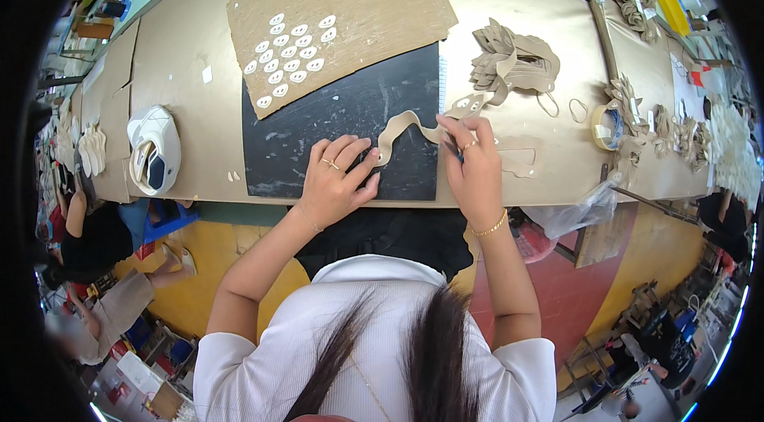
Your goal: The person walks to a workstation in a textile factory and sits down. She then uses a rotary cutter and a template to cut circular shapes from beige fabric pieces, placing the cutouts on a cardboard sheet.
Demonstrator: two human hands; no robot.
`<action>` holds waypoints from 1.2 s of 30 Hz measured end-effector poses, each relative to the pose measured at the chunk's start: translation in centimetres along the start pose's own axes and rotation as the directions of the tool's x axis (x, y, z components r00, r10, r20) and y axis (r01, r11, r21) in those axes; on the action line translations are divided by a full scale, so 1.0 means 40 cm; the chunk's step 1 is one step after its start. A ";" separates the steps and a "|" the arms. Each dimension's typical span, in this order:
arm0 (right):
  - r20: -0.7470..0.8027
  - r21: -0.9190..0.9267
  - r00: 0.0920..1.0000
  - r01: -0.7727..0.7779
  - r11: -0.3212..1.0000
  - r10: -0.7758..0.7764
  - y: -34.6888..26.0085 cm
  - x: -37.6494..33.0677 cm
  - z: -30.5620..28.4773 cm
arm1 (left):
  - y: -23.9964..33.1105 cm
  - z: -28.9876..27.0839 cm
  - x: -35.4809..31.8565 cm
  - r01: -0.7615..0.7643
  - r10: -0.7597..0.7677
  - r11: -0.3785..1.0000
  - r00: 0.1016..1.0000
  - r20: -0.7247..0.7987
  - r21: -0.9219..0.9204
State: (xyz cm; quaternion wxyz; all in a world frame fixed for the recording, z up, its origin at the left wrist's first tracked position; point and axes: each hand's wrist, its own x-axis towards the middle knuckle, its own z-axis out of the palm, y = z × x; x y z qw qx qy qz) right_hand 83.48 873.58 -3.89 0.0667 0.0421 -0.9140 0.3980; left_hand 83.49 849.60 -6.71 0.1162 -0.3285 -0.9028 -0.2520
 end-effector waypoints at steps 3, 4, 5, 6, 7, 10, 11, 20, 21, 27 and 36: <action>0.020 -0.024 0.999 0.026 0.999 -0.026 -0.013 0.061 0.011 | 0.002 -0.003 -0.001 -0.054 0.054 0.999 0.998 0.018 -0.006; 0.049 -0.042 0.998 0.036 0.998 -0.034 -0.021 0.080 0.018 | 0.002 -0.004 0.000 -0.083 0.084 0.996 0.996 0.028 -0.011; 0.079 -0.056 0.996 0.050 0.997 -0.046 -0.029 0.098 0.024 | 0.001 -0.005 -0.001 -0.083 0.083 0.996 0.996 0.031 -0.018; 0.171 -0.096 0.985 0.034 0.995 -0.017 -0.039 0.115 0.026 | 0.000 -0.003 -0.003 -0.082 0.083 0.996 0.996 0.034 -0.025; 0.260 -0.138 0.965 0.021 0.990 0.016 -0.048 0.130 0.025 | 0.000 -0.003 -0.004 -0.082 0.083 0.996 0.996 0.038 -0.033; 0.357 -0.173 0.931 -0.013 0.985 0.075 -0.042 0.142 0.021 | 0.005 -0.012 0.008 0.046 -0.046 0.995 0.999 -0.004 -0.093; 0.370 -0.167 0.926 -0.018 0.986 0.080 -0.035 0.143 0.019 | 0.003 -0.010 0.005 0.086 -0.091 0.990 0.995 -0.040 -0.112; 0.186 -0.121 0.979 -0.065 0.991 0.087 -0.019 0.077 0.003 | -0.014 -0.004 -0.006 0.157 -0.183 0.963 0.978 -0.102 -0.220; 0.190 -0.115 0.976 -0.080 0.990 0.101 -0.021 0.077 -0.001 | -0.018 -0.007 -0.010 0.127 -0.150 0.966 0.985 -0.089 -0.226; 0.195 -0.067 0.979 -0.039 0.997 0.051 -0.030 0.075 -0.036 | 0.001 -0.019 -0.013 0.018 -0.013 0.977 1.000 0.021 -0.212; 0.205 -0.099 0.975 -0.066 0.993 0.085 -0.142 0.028 -0.210 | -0.010 -0.012 -0.020 0.129 -0.176 0.931 0.978 -0.109 -0.341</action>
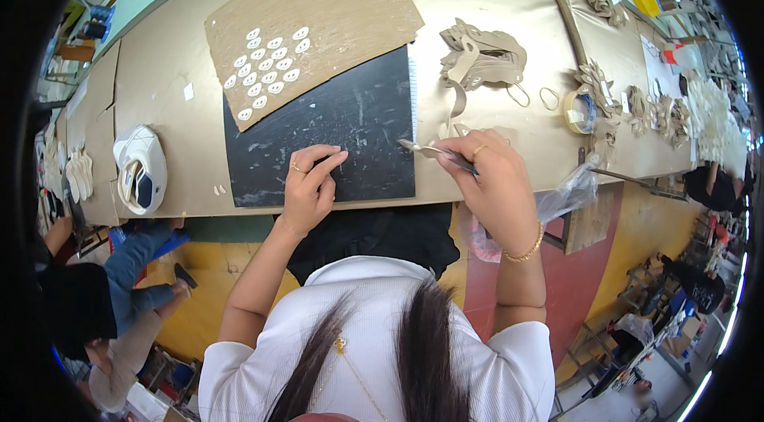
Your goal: The person walks to a workstation in a textile factory and sits down. She then uses a rotary cutter and a template to cut circular shapes from beige fabric pieces, placing the cutouts on a cardboard sheet.
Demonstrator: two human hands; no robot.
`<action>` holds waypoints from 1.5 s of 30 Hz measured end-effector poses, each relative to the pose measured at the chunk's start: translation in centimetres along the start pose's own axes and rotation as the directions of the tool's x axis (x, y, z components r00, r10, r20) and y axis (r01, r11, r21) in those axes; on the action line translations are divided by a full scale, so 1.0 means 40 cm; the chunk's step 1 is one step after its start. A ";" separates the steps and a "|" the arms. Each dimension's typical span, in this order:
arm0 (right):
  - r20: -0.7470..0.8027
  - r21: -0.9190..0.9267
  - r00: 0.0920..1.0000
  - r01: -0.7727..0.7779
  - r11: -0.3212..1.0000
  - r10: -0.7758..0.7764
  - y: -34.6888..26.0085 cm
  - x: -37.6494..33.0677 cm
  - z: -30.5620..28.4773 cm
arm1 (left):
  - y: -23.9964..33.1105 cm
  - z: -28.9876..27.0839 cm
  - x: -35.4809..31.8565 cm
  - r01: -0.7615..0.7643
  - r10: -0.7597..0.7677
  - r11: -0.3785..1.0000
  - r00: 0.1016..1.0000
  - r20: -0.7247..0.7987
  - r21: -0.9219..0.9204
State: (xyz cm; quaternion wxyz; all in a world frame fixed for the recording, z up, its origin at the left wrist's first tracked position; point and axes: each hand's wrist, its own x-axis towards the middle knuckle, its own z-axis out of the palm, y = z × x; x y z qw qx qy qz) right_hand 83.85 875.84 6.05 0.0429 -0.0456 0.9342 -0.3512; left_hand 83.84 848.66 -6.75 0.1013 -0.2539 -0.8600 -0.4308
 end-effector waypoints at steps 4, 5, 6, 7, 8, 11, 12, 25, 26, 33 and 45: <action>-0.067 -0.002 0.997 -0.042 0.999 0.042 0.010 -0.033 -0.051 | 0.006 -0.001 0.006 -0.004 0.003 1.000 0.999 0.032 0.012; -0.075 -0.015 0.996 -0.057 0.998 0.056 0.014 -0.040 -0.059 | 0.011 0.001 0.015 0.027 -0.026 0.999 0.999 0.037 -0.032; -0.088 -0.015 0.994 -0.067 0.998 0.065 0.024 -0.044 -0.064 | 0.018 0.007 0.030 0.058 -0.055 0.995 0.997 0.045 -0.076; -0.100 -0.015 0.992 -0.076 0.997 0.075 0.040 -0.046 -0.065 | 0.025 0.014 0.048 0.090 -0.084 0.989 0.995 0.055 -0.119; -0.112 -0.016 0.990 -0.083 0.996 0.081 0.052 -0.049 -0.066 | 0.033 0.025 0.075 0.088 -0.074 0.981 0.994 0.084 -0.174; -0.180 0.048 0.967 -0.172 0.984 0.178 0.070 -0.060 -0.071 | 0.070 0.075 0.178 0.013 0.016 0.979 0.990 0.138 -0.203; -0.179 0.035 0.968 -0.171 0.985 0.175 0.070 -0.059 -0.076 | 0.079 0.098 0.212 0.089 -0.031 0.961 0.976 0.217 -0.263; -0.128 -0.081 0.992 0.006 0.997 -0.016 0.051 -0.081 -0.113 | 0.084 0.331 0.434 0.443 -0.027 0.853 0.566 0.824 -0.276; -0.109 -0.083 0.992 0.053 0.995 -0.062 0.047 -0.090 -0.113 | 0.085 0.332 0.437 0.470 -0.062 0.843 0.567 0.822 -0.261; 0.145 0.121 0.973 0.164 0.979 -0.181 0.027 -0.153 -0.110 | 0.109 0.287 0.457 0.658 -0.241 0.467 0.738 0.631 -0.591; -0.166 -0.112 0.986 -0.054 0.992 0.035 0.062 -0.067 -0.060 | 0.075 -0.038 0.378 0.563 -0.266 -0.035 0.791 0.551 -0.826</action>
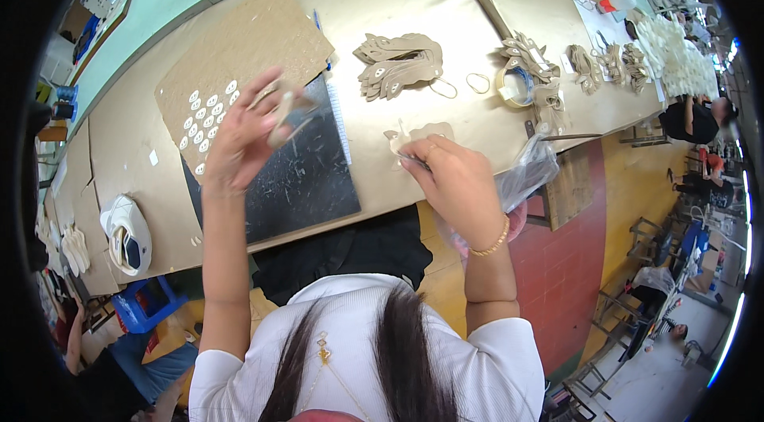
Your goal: The person walks to a workstation in a textile factory and sits down. She then uses a rotary cutter and a template to cut circular shapes from beige fabric pieces, placing the cutouts on a cardboard sheet.
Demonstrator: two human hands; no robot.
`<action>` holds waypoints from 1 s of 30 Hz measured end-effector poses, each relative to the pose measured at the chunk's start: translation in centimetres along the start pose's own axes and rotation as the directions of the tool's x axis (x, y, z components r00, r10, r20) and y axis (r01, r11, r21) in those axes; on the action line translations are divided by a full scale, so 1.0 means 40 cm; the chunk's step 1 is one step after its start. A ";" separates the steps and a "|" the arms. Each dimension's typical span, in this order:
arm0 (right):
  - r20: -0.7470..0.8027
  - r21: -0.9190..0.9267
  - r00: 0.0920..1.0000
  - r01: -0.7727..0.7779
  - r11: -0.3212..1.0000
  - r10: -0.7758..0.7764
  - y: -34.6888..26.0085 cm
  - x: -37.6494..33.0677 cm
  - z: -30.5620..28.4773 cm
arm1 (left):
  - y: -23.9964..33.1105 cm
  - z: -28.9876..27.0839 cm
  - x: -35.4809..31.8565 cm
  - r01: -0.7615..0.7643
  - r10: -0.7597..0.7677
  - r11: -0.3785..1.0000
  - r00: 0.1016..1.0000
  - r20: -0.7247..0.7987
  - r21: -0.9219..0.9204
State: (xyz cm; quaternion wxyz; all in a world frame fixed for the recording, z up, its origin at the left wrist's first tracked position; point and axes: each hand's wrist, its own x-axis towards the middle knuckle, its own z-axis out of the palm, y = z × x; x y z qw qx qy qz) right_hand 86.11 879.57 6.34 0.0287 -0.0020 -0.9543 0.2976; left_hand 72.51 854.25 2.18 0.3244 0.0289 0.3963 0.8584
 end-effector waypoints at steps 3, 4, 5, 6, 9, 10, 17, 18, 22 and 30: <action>-0.009 0.160 0.997 -0.077 0.984 0.079 -0.022 0.030 0.021 | 0.045 -0.053 -0.116 -0.122 0.122 0.990 0.992 -0.006 0.064; -0.007 0.225 0.992 -0.118 0.967 0.123 -0.022 0.033 0.023 | 0.061 -0.067 -0.163 -0.173 0.174 0.982 0.985 0.001 0.075; 0.001 0.290 0.986 -0.157 0.944 0.164 -0.024 0.034 0.025 | 0.082 -0.077 -0.214 -0.196 0.197 0.970 0.980 0.008 0.144; 0.011 0.354 0.979 -0.194 0.915 0.203 -0.023 0.037 0.028 | 0.100 -0.086 -0.259 -0.218 0.219 0.952 0.976 0.017 0.214; 0.035 0.494 0.917 -0.362 0.790 0.398 0.040 0.022 0.052 | 0.121 -0.113 -0.365 -0.145 0.176 0.933 0.982 -0.068 0.329; 0.030 0.486 0.902 -0.390 0.782 0.430 0.079 0.017 0.067 | 0.115 -0.114 -0.382 -0.079 0.134 0.929 0.982 -0.131 0.360; -0.088 0.303 0.797 -0.551 0.778 0.598 0.331 -0.023 0.137 | -0.027 -0.130 -0.352 0.158 -0.064 0.934 0.957 -0.284 0.321; -0.085 0.295 0.782 -0.572 0.766 0.617 0.327 -0.023 0.137 | -0.050 -0.119 -0.345 0.147 -0.048 0.935 0.954 -0.297 0.322; -0.330 0.012 0.892 -0.325 0.946 0.310 0.287 -0.012 0.151 | -0.122 -0.070 -0.324 0.137 -0.034 0.937 0.951 -0.308 0.322; 0.468 0.507 0.883 -0.288 0.813 0.021 -0.033 -0.006 0.281 | -0.258 -0.038 -0.323 0.205 -0.088 0.908 0.946 -0.312 0.365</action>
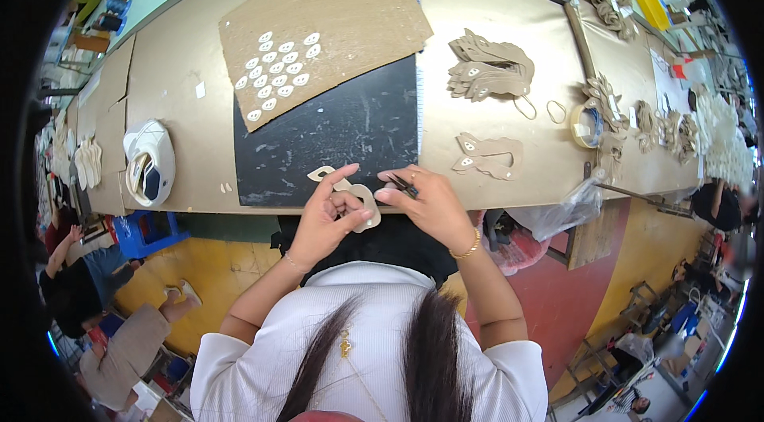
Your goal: The person walks to a workstation in a textile factory and sits down. She then uses a rotary cutter and a template to cut circular shapes from beige fabric pieces, placing the cutouts on a cardboard sheet.
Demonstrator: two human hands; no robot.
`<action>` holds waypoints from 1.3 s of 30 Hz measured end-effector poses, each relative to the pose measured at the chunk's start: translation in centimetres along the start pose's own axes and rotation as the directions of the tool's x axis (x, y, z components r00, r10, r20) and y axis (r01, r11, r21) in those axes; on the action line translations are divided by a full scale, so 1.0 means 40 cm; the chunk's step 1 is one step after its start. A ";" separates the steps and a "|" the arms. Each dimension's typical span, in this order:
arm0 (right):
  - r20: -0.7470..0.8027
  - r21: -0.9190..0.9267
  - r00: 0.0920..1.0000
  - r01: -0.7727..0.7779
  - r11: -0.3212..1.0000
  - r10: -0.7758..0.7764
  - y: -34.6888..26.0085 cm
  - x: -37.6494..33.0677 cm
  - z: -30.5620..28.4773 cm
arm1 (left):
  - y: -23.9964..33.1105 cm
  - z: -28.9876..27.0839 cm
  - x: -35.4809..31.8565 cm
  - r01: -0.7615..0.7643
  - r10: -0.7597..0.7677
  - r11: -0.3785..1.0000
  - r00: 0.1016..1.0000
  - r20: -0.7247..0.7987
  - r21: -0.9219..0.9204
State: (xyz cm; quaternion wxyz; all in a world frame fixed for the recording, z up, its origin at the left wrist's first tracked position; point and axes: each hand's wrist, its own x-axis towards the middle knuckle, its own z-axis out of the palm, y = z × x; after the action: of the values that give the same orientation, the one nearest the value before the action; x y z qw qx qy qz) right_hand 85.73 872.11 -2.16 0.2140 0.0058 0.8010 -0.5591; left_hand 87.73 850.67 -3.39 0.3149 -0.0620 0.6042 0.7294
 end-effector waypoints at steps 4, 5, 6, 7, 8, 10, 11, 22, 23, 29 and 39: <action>0.117 -0.151 0.991 -0.044 0.988 0.062 -0.056 0.040 0.053 | -0.018 0.009 -0.007 -0.100 0.094 0.993 0.992 -0.087 -0.066; 0.156 -0.188 0.986 -0.031 0.982 0.061 -0.071 0.046 0.061 | -0.024 0.005 -0.011 -0.123 0.114 0.989 0.989 -0.098 -0.088; 0.131 -0.230 0.990 0.077 0.970 -0.048 -0.086 0.048 0.069 | -0.026 -0.001 -0.015 -0.145 0.133 0.983 0.985 -0.108 -0.110; 0.109 -0.273 0.981 0.183 0.944 -0.158 -0.101 0.046 0.078 | -0.023 -0.015 -0.021 -0.164 0.152 0.972 0.985 -0.084 -0.171; 0.094 -0.317 0.959 0.282 0.906 -0.266 -0.112 0.044 0.086 | -0.016 -0.027 -0.026 -0.117 0.103 0.966 0.992 -0.069 -0.231; 0.120 -0.334 0.912 0.409 0.849 -0.392 -0.141 0.046 0.097 | 0.005 -0.056 -0.033 -0.021 0.012 0.937 1.000 -0.029 -0.348; 0.156 -0.345 0.903 0.429 0.835 -0.400 -0.166 0.046 0.097 | 0.003 -0.076 -0.037 -0.037 0.040 0.954 0.999 0.003 -0.296; 0.019 0.016 1.000 0.022 1.000 -0.022 -0.182 0.121 0.057 | 0.071 -0.230 -0.040 -0.161 0.203 0.966 0.958 -0.204 0.202; -0.031 -0.017 0.999 -0.009 1.000 0.009 -0.151 0.137 0.044 | 0.078 -0.230 -0.027 -0.146 0.197 0.964 0.953 -0.231 0.220; -0.316 -0.243 0.949 -0.072 0.967 -0.009 -0.017 0.192 -0.006 | 0.108 -0.215 0.050 -0.142 0.354 0.863 0.855 -0.379 0.484; -0.242 -0.440 0.950 0.075 0.895 -0.198 -0.073 0.174 -0.008 | -0.002 -0.104 0.040 -0.303 0.669 0.301 0.742 0.026 0.904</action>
State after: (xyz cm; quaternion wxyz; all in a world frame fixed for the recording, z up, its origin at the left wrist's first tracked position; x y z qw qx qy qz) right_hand 78.57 869.71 -1.89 0.0543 -0.0188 0.9239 -0.3782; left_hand 85.30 847.48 -5.32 -0.0568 0.1644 0.9186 0.3549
